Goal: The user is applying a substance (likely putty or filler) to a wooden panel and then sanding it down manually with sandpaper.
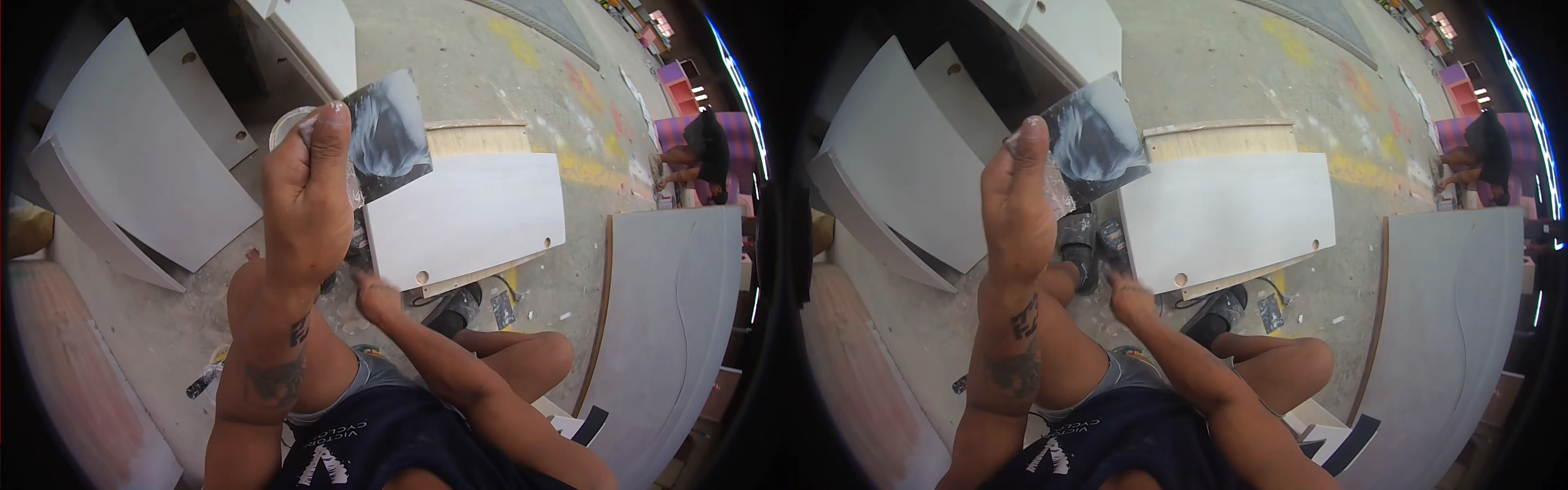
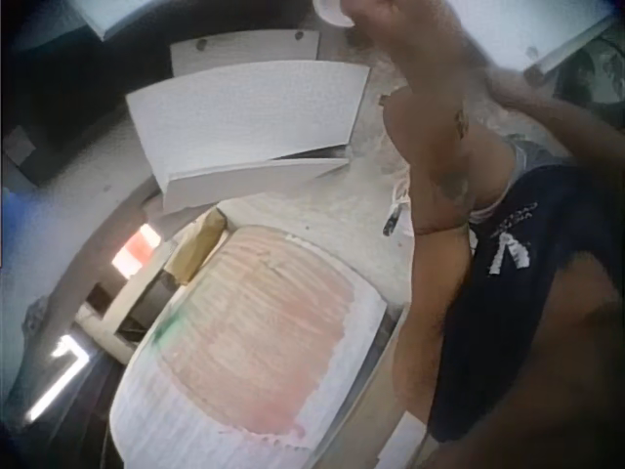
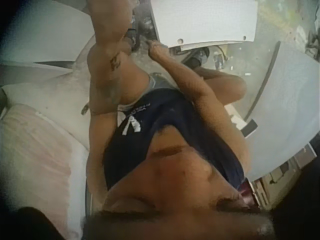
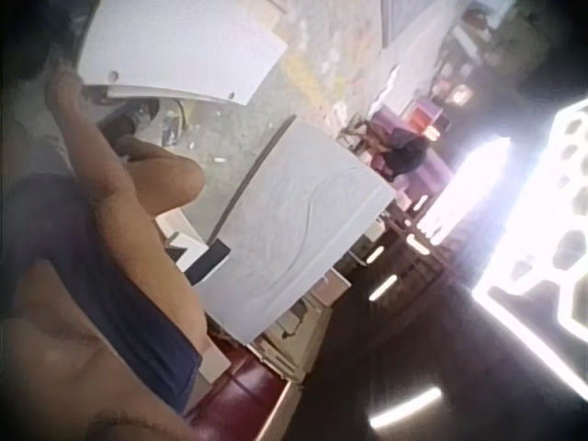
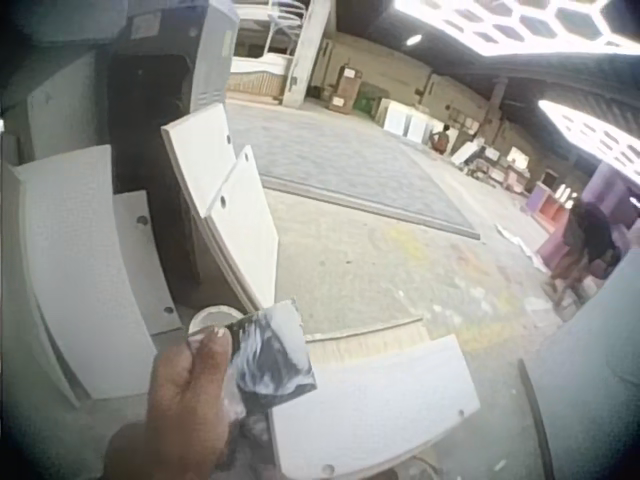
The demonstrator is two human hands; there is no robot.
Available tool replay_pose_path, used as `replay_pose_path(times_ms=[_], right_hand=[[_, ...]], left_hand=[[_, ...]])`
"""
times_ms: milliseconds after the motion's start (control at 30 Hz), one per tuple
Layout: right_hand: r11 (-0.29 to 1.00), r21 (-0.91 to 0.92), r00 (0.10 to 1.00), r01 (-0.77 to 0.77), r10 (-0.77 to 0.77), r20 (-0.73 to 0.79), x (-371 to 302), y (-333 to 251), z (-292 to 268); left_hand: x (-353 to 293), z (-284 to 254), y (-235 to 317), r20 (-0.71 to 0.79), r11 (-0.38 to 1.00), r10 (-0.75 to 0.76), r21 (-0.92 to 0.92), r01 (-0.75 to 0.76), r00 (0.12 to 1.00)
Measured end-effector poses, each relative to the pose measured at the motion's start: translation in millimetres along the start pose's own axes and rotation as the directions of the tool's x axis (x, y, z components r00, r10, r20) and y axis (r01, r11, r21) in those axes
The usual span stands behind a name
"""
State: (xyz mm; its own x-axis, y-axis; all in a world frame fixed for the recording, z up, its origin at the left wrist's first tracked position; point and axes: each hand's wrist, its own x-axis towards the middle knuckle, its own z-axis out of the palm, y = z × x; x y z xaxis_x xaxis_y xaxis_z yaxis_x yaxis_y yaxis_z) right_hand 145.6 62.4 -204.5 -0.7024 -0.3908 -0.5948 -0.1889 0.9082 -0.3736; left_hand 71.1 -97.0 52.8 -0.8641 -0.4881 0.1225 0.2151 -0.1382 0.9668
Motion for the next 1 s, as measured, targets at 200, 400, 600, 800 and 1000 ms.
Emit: replay_pose_path(times_ms=[200,400,600,800,1000], right_hand=[[0.987,0.159,0.997,0.018,-0.005,-0.081,-13.8,75.7,-52.3],[0.972,0.130,0.821,-0.195,0.234,-0.520,-5.6,270.2,-189.0],[0.813,0.238,0.579,-0.532,0.554,-0.598,-16.1,435.3,-253.4],[0.780,0.252,0.564,-0.573,0.598,-0.569,7.9,510.2,-270.4],[0.805,0.253,0.612,-0.537,0.578,-0.540,20.4,508.6,-263.3]], left_hand=[[-6.4,-2.9,2.2,0.028,0.992,-0.093,0.086,0.090,0.995],[-12.3,9.6,1.4,0.118,0.999,-0.044,0.011,0.043,0.992],[-4.3,32.3,-17.0,-0.120,0.974,-0.102,0.188,0.123,0.988],[12.9,74.4,-39.1,-0.206,0.940,-0.104,0.298,0.164,0.973],[23.9,96.3,-52.0,-0.102,0.909,-0.128,0.385,0.158,0.986]])
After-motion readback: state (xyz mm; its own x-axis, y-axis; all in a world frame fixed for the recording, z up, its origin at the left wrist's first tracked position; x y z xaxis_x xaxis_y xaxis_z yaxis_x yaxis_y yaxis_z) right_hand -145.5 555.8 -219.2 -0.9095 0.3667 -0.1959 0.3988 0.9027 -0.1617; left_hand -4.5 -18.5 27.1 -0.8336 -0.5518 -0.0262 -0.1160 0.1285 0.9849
